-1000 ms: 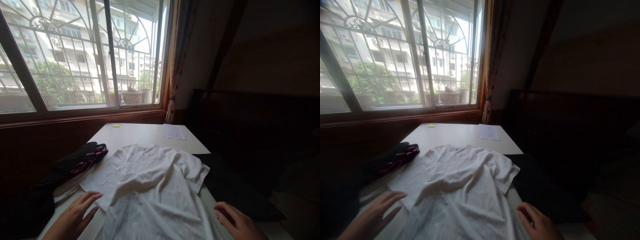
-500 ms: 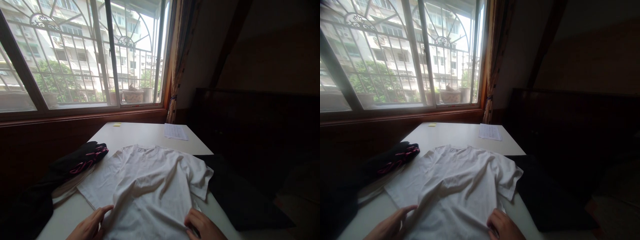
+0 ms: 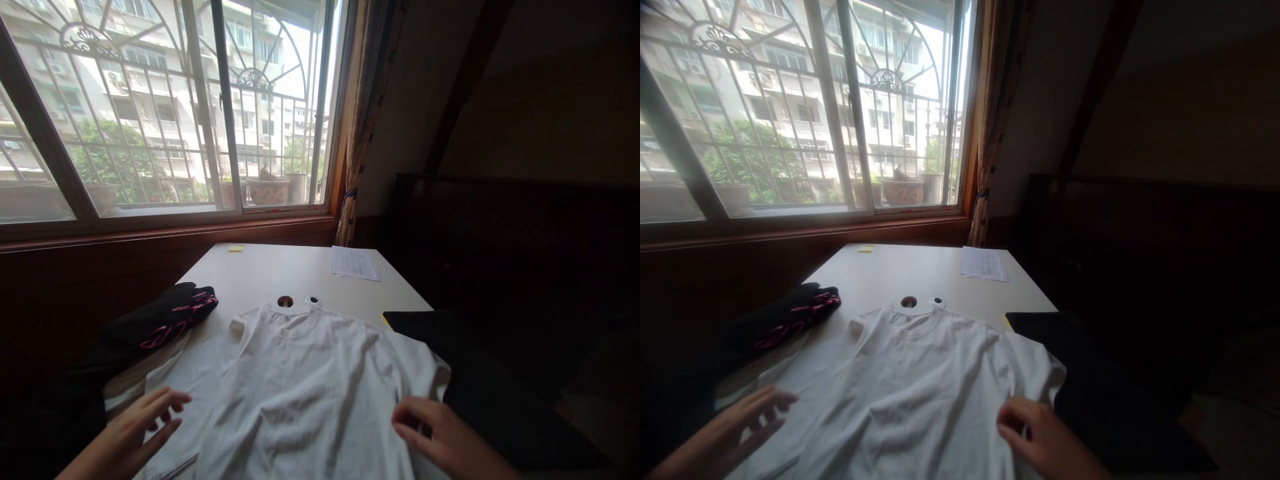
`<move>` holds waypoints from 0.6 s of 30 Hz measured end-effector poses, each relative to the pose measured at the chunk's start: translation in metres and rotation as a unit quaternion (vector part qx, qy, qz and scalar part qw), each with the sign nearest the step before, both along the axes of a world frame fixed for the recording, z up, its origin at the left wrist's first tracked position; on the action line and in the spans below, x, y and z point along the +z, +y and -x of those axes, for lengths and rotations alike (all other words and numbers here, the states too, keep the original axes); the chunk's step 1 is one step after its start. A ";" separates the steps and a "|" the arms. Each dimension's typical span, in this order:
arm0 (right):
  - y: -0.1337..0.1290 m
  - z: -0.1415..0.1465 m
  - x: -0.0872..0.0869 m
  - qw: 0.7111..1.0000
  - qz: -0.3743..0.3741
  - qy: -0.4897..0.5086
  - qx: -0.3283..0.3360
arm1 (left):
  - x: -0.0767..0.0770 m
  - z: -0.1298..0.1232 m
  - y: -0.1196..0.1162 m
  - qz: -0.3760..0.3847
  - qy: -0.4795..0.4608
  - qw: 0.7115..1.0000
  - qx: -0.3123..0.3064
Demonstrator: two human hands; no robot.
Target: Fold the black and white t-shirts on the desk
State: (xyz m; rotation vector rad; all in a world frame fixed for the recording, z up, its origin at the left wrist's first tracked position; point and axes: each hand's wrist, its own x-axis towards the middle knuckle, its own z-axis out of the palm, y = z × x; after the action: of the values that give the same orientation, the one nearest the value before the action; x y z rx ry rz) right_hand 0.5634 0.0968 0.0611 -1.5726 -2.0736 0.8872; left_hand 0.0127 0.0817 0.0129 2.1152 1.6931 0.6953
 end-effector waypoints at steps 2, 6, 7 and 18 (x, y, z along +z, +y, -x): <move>0.039 -0.011 -0.005 0.997 -0.056 -0.029 -0.037 | 0.007 0.002 0.035 -0.037 0.034 0.999 0.009; 0.112 -0.032 -0.028 0.975 -0.152 -0.138 -0.080 | 0.001 -0.001 0.101 -0.089 0.086 0.992 0.006; 0.126 -0.036 -0.034 0.967 -0.164 -0.170 -0.089 | -0.003 -0.002 0.114 -0.087 0.095 0.992 0.007; 0.187 -0.050 -0.066 0.946 -0.040 -0.273 -0.168 | -0.023 -0.004 0.141 0.021 0.075 0.996 0.042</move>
State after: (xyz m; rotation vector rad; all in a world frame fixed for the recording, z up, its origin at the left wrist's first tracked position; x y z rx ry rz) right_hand 0.6137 0.2835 -0.0051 -2.2240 -2.0362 0.2536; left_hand 0.0162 0.2223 -0.0098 2.1260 1.8669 0.5299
